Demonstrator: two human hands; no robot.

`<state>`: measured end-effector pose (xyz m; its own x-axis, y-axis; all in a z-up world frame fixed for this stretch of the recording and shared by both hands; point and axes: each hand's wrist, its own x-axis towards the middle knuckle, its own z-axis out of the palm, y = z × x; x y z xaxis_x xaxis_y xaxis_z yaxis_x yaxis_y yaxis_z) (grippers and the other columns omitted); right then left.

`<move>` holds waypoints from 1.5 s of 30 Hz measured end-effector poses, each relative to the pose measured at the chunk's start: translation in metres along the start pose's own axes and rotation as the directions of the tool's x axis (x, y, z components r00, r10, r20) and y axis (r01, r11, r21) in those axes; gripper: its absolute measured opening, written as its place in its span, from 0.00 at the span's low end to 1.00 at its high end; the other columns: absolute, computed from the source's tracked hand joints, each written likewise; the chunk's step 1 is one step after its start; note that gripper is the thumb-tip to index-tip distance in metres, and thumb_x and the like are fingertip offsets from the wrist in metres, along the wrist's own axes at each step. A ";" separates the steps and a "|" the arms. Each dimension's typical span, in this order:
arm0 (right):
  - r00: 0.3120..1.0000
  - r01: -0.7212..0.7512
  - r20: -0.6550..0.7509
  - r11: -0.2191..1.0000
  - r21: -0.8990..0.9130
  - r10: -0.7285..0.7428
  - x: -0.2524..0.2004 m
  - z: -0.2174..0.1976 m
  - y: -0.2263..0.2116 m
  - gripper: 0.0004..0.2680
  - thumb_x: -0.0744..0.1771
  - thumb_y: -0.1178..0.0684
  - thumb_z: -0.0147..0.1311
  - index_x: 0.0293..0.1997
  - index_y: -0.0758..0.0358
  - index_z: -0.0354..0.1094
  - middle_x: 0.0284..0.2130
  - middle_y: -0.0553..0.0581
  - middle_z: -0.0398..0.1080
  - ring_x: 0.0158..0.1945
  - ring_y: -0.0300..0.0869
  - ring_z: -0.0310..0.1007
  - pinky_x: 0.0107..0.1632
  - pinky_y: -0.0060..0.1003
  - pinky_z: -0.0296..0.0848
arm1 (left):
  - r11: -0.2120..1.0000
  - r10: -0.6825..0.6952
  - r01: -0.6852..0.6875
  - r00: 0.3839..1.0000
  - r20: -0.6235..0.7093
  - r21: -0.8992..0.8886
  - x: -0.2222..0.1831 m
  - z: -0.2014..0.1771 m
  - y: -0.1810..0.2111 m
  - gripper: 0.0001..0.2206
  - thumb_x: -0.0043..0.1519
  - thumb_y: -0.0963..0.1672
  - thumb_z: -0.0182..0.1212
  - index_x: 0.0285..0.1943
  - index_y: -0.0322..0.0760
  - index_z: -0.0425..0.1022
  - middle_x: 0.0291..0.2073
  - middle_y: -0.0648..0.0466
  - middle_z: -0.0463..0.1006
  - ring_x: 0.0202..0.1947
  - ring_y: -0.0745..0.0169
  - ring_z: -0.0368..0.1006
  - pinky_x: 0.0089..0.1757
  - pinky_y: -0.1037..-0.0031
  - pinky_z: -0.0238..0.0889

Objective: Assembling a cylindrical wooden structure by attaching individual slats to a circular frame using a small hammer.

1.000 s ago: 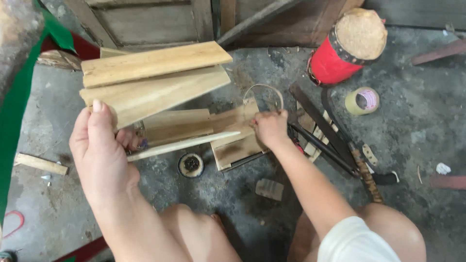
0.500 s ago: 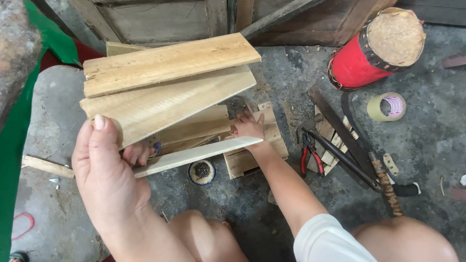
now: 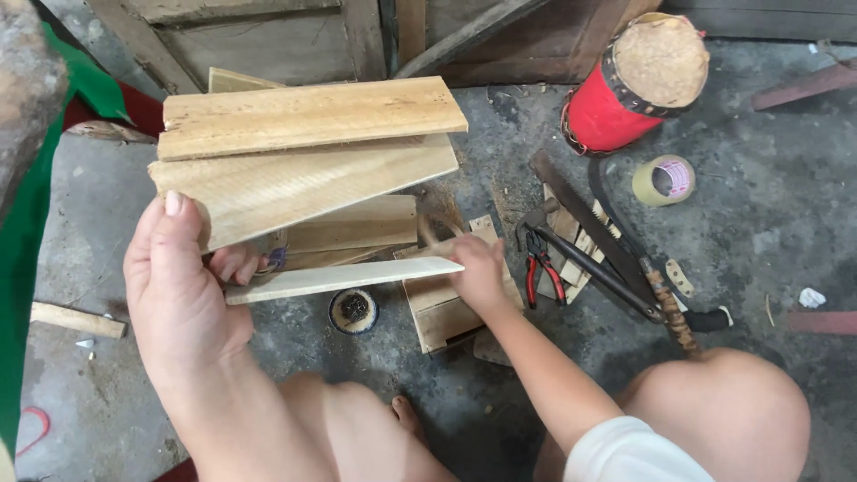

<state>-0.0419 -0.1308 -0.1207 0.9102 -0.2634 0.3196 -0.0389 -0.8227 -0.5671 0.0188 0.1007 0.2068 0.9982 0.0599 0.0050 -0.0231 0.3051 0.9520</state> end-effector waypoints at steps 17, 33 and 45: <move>0.540 -0.434 0.078 0.198 0.879 0.838 -0.099 -0.060 0.072 0.08 0.68 0.51 0.61 0.35 0.55 0.64 0.27 0.58 0.76 0.27 0.39 0.79 0.33 0.26 0.79 | 0.938 -0.342 0.341 0.940 0.012 0.066 -0.082 -0.003 -0.077 0.12 0.67 0.53 0.53 0.40 0.46 0.68 0.11 0.66 0.49 0.10 0.76 0.49 0.27 0.71 0.68; 0.721 -0.520 -0.128 0.654 0.549 0.681 -0.135 -0.024 0.111 0.03 0.64 0.48 0.66 0.33 0.47 0.76 0.17 0.49 0.71 0.24 0.38 0.72 0.28 0.32 0.71 | 0.763 -0.570 0.581 0.811 -0.129 0.283 -0.055 -0.014 -0.196 0.13 0.67 0.54 0.50 0.47 0.47 0.63 0.15 0.65 0.54 0.13 0.72 0.55 0.28 0.69 0.68; 0.873 -0.479 -0.028 0.867 0.135 0.487 -0.092 -0.056 0.062 0.12 0.62 0.42 0.66 0.29 0.52 0.64 0.24 0.52 0.75 0.37 0.55 0.79 0.41 0.50 0.75 | 0.673 -0.537 0.524 0.831 -0.142 0.522 -0.045 -0.014 -0.222 0.23 0.68 0.55 0.50 0.58 0.35 0.69 0.26 0.56 0.64 0.22 0.70 0.64 0.31 0.77 0.66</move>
<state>-0.1512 -0.1858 -0.1433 0.7640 -0.6447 0.0247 -0.4141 -0.5193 -0.7476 -0.0213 0.0437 -0.0088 0.8345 0.0204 -0.5506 0.5363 -0.2594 0.8032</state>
